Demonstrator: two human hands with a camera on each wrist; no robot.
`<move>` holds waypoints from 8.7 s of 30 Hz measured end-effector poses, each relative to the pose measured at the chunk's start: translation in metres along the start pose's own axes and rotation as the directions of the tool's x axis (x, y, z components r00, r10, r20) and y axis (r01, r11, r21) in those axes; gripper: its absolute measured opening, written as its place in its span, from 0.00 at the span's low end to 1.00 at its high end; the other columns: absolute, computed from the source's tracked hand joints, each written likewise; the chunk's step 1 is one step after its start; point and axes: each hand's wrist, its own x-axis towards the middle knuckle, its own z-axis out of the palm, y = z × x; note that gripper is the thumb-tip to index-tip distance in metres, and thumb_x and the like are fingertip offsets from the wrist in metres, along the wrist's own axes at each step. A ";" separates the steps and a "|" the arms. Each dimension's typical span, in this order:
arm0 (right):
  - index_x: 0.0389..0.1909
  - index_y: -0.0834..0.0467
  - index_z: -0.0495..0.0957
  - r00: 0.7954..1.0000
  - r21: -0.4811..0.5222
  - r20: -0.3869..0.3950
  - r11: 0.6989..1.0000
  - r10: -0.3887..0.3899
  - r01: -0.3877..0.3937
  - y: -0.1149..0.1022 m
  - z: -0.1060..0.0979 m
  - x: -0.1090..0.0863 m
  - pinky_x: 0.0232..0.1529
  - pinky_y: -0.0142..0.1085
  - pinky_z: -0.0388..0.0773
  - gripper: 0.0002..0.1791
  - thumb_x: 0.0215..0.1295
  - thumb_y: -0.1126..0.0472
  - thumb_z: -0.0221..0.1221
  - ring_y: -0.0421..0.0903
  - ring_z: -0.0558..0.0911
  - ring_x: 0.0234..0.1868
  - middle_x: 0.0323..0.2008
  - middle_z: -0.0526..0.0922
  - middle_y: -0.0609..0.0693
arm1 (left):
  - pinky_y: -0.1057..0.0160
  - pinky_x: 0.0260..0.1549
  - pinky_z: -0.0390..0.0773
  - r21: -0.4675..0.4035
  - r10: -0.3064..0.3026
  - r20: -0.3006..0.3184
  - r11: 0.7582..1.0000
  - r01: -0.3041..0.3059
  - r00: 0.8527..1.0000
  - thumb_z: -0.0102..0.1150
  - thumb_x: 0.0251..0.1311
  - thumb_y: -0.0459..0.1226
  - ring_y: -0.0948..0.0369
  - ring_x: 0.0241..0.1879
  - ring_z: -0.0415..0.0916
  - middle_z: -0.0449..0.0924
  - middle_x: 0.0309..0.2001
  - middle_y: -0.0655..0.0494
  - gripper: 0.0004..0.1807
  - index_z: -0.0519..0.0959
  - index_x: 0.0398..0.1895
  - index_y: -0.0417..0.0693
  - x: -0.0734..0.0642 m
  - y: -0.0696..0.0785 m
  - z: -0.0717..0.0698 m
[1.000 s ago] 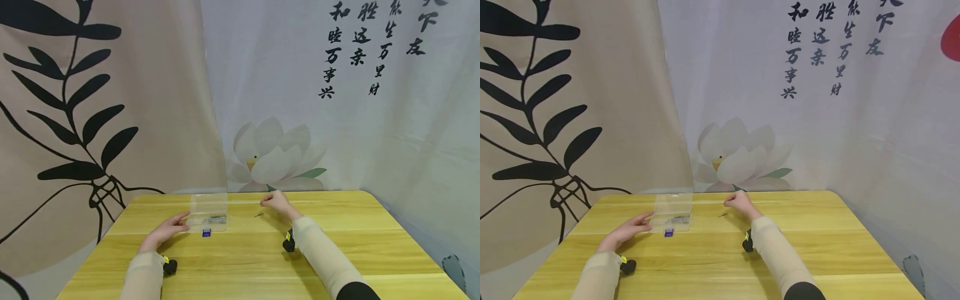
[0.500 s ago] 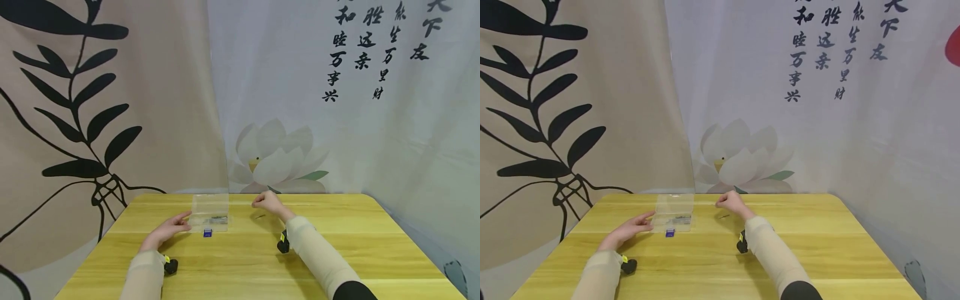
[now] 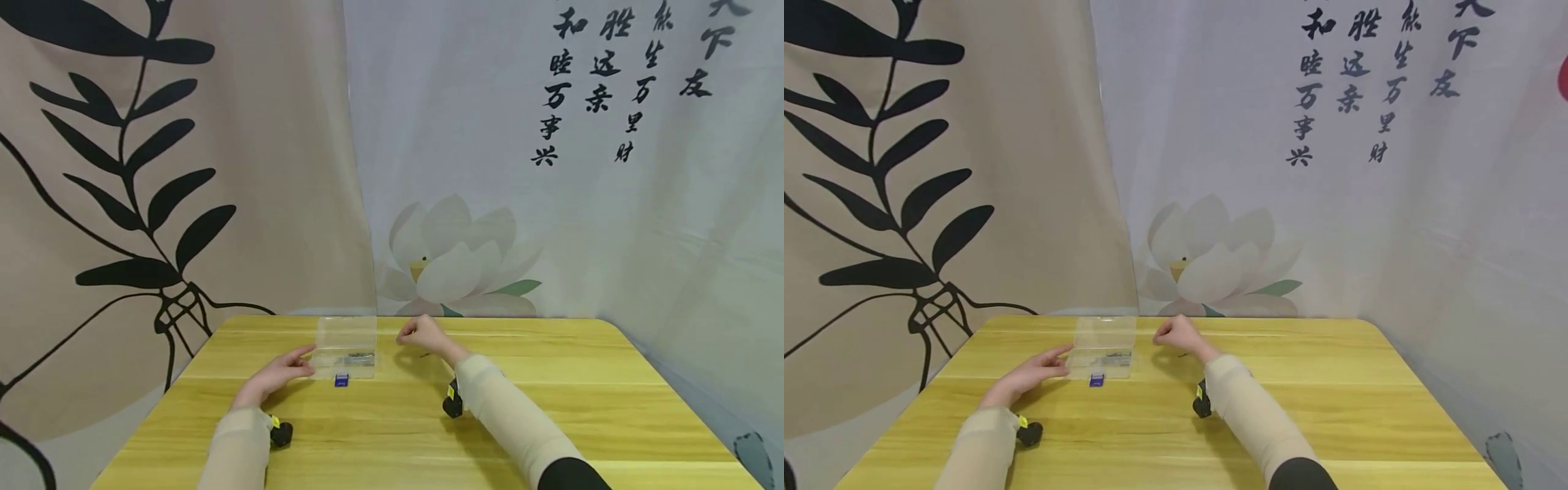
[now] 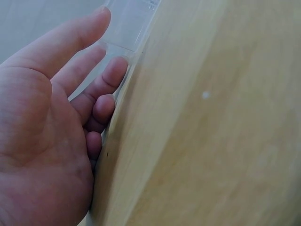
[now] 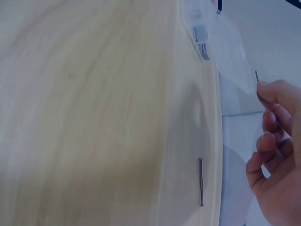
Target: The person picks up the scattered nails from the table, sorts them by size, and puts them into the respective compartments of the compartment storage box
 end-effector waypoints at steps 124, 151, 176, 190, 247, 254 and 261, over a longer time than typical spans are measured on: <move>0.32 0.59 0.88 0.984 -0.037 -0.059 0.985 0.166 -0.169 0.052 -0.027 -0.042 0.48 0.46 0.75 0.05 0.60 0.69 0.63 0.49 0.81 0.43 0.36 0.86 0.51 | 0.42 0.56 0.63 0.016 -0.018 0.006 1.000 0.018 1.000 0.61 0.65 0.44 0.54 0.48 0.69 0.71 0.45 0.50 0.38 0.58 0.74 0.46 -0.002 0.003 -0.002; 0.37 0.64 0.85 0.982 -0.011 -0.084 0.985 0.168 -0.170 0.036 -0.044 -0.033 0.44 0.43 0.75 0.07 0.66 0.68 0.58 0.46 0.79 0.40 0.36 0.84 0.50 | 0.42 0.56 0.63 0.038 -0.013 -0.007 0.999 0.013 1.000 0.60 0.65 0.44 0.54 0.48 0.69 0.72 0.46 0.50 0.37 0.58 0.74 0.46 -0.001 0.001 0.000; 0.40 0.62 0.85 0.993 0.033 -0.067 0.995 0.094 -0.091 0.024 -0.017 -0.030 0.38 0.37 0.72 0.08 0.66 0.64 0.59 0.42 0.75 0.35 0.38 0.84 0.49 | 0.42 0.57 0.62 0.015 0.002 0.005 1.000 -0.002 1.000 0.61 0.64 0.43 0.55 0.48 0.70 0.72 0.44 0.50 0.38 0.58 0.74 0.45 0.000 0.000 -0.001; 0.39 0.62 0.85 0.998 0.097 -0.009 0.994 0.055 -0.054 0.007 0.010 -0.018 0.34 0.34 0.72 0.07 0.66 0.67 0.58 0.40 0.74 0.32 0.34 0.84 0.48 | 0.42 0.56 0.63 0.015 -0.010 -0.005 1.000 0.010 1.000 0.62 0.64 0.44 0.55 0.48 0.70 0.72 0.45 0.50 0.38 0.59 0.74 0.45 -0.002 0.001 0.000; 0.37 0.61 0.87 0.999 0.027 0.036 0.999 -0.040 0.039 -0.017 0.028 -0.003 0.39 0.36 0.73 0.07 0.64 0.67 0.60 0.42 0.77 0.38 0.40 0.85 0.50 | 0.43 0.57 0.62 0.008 -0.016 -0.003 1.000 0.016 1.000 0.61 0.64 0.44 0.54 0.50 0.69 0.72 0.47 0.50 0.38 0.58 0.74 0.46 -0.001 0.001 0.001; 0.42 0.61 0.86 0.995 0.031 0.016 0.995 0.095 -0.095 0.001 0.005 -0.008 0.29 0.35 0.73 0.09 0.65 0.64 0.60 0.41 0.74 0.29 0.41 0.84 0.49 | 0.42 0.58 0.62 0.010 0.001 0.004 1.000 -0.001 1.000 0.61 0.65 0.43 0.54 0.49 0.70 0.72 0.46 0.49 0.38 0.57 0.74 0.43 -0.001 0.001 0.000; 0.42 0.63 0.85 0.989 0.073 -0.029 0.987 0.146 -0.144 0.017 -0.007 -0.019 0.37 0.38 0.77 0.09 0.65 0.66 0.59 0.45 0.80 0.39 0.44 0.84 0.52 | 0.44 0.57 0.62 0.007 0.008 0.005 1.000 -0.008 1.000 0.61 0.65 0.42 0.55 0.48 0.69 0.72 0.45 0.50 0.38 0.57 0.74 0.42 0.001 -0.001 0.001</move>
